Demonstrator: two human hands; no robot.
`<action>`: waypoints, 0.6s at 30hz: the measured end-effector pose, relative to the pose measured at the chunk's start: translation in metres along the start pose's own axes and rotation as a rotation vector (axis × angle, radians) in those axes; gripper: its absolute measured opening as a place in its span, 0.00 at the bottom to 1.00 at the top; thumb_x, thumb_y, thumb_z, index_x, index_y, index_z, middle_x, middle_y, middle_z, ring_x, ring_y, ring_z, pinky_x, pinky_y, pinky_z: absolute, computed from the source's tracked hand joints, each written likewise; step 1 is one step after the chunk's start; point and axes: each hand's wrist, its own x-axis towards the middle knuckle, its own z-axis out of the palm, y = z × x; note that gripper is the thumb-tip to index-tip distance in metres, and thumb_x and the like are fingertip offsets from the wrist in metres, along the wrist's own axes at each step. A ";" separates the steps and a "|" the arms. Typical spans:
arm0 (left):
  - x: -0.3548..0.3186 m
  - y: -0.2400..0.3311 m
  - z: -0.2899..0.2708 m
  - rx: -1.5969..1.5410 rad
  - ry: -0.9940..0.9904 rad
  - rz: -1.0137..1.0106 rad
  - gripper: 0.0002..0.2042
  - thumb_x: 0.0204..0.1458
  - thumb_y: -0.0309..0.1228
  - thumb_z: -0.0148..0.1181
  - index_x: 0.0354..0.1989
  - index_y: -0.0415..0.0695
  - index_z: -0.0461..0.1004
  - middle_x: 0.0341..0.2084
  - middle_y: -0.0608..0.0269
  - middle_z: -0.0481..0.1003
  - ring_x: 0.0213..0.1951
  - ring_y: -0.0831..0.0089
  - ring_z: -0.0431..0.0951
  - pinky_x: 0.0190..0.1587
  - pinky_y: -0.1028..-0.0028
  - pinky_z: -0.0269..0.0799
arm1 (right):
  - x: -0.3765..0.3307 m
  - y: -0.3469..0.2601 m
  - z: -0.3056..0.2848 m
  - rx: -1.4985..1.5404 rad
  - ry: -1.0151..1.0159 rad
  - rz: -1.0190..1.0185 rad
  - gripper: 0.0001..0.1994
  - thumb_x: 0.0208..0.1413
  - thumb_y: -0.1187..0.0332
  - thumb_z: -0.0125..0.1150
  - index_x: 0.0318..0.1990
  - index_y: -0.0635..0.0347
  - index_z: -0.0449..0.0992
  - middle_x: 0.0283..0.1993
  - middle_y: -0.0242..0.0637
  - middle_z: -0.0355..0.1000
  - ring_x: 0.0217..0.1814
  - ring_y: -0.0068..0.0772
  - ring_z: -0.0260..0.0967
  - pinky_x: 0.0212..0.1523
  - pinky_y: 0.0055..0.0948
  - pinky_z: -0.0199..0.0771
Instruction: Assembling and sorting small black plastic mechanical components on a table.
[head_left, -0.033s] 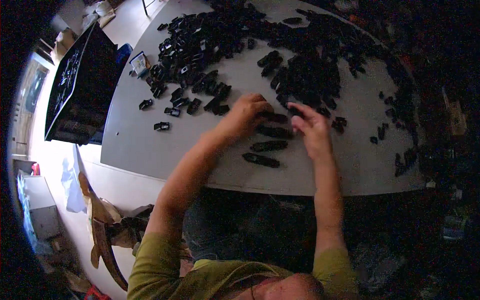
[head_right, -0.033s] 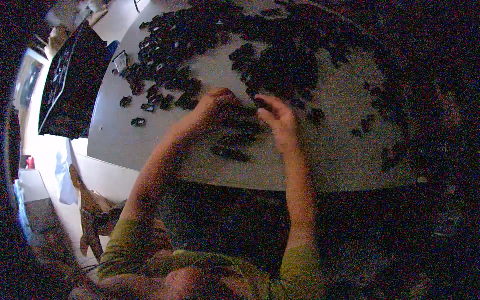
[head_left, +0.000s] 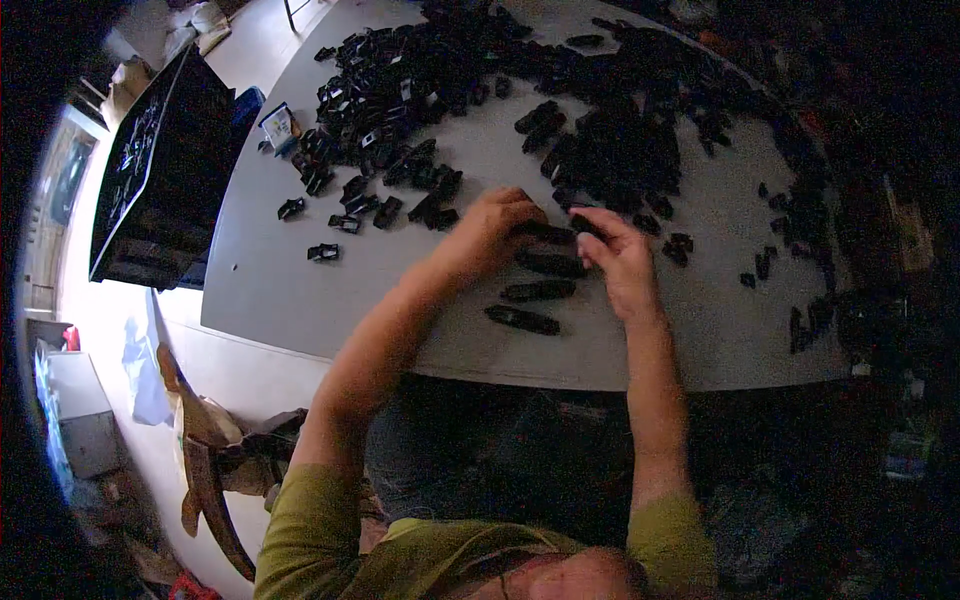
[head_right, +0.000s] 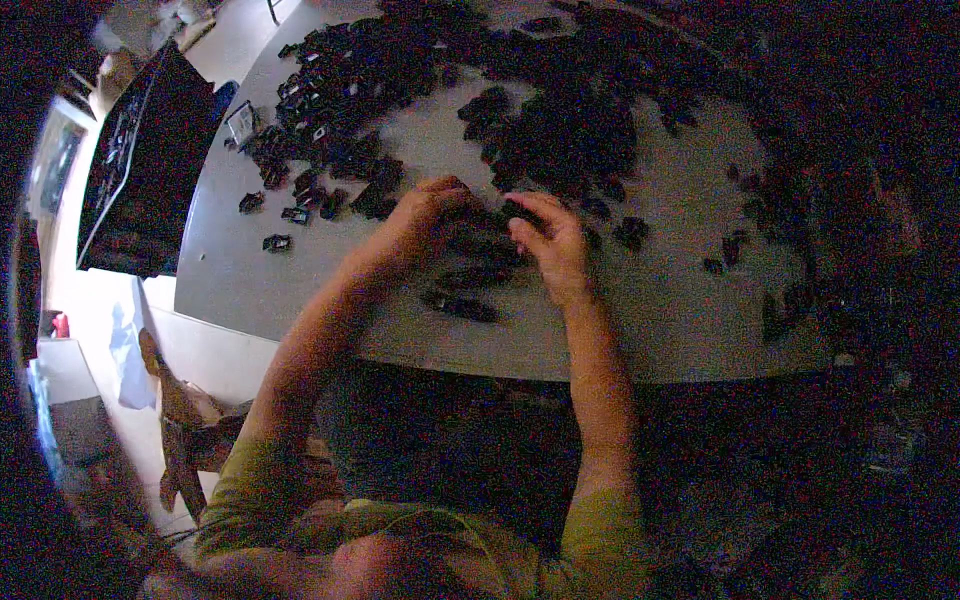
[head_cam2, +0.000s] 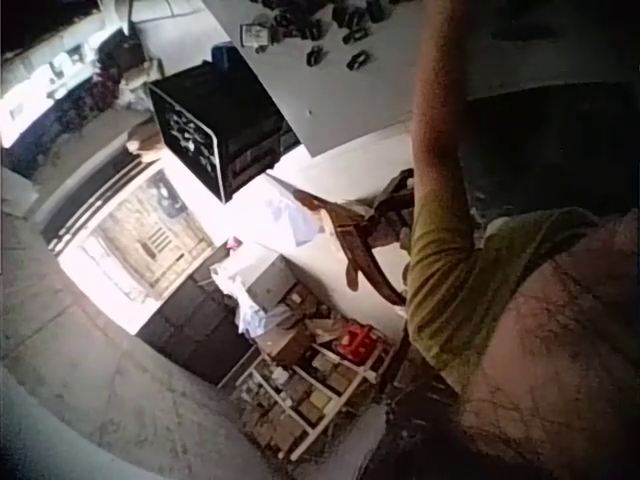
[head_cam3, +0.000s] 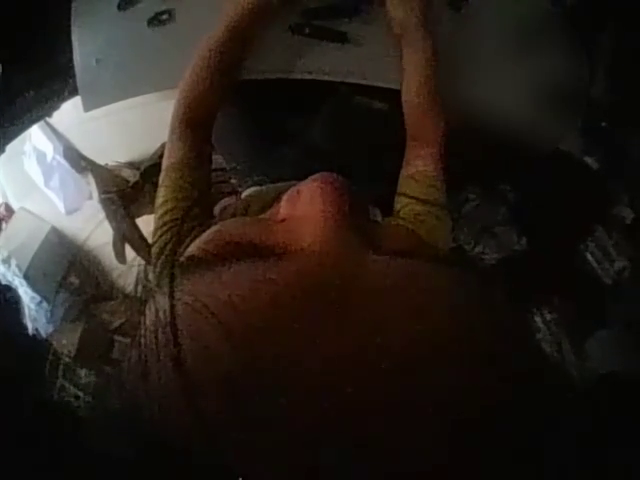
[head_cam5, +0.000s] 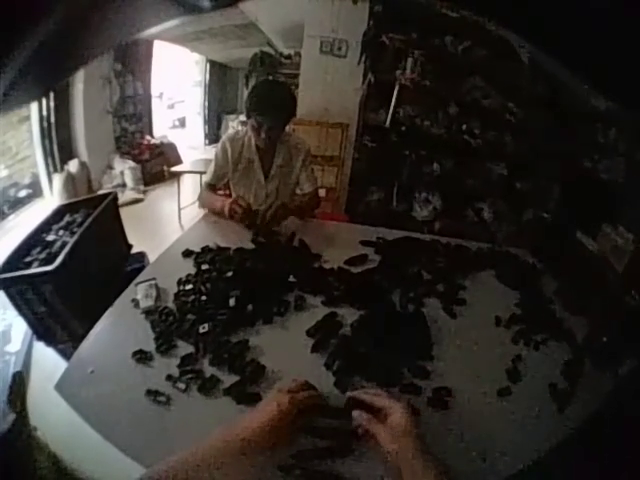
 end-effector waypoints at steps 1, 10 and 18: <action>0.001 0.003 -0.002 -0.002 -0.001 0.001 0.12 0.36 0.21 0.58 0.33 0.39 0.71 0.32 0.54 0.70 0.39 0.54 0.69 0.40 0.64 0.66 | 0.002 0.005 0.001 -0.224 -0.010 -0.132 0.14 0.47 0.74 0.58 0.44 0.63 0.73 0.41 0.35 0.67 0.32 0.21 0.63 0.30 0.19 0.62; 0.002 0.007 -0.014 -0.250 -0.031 -0.312 0.11 0.33 0.20 0.64 0.28 0.36 0.73 0.32 0.55 0.73 0.35 0.58 0.74 0.37 0.68 0.69 | 0.006 -0.003 0.005 -0.814 0.034 -0.371 0.14 0.39 0.74 0.65 0.38 0.63 0.76 0.30 0.32 0.64 0.27 0.25 0.61 0.28 0.23 0.61; 0.006 -0.001 -0.006 -0.241 -0.061 -0.199 0.11 0.33 0.22 0.65 0.29 0.37 0.73 0.31 0.55 0.74 0.35 0.61 0.74 0.38 0.70 0.69 | 0.012 0.003 0.012 -0.893 -0.095 -0.467 0.16 0.38 0.71 0.67 0.38 0.64 0.76 0.25 0.37 0.64 0.27 0.31 0.63 0.29 0.27 0.63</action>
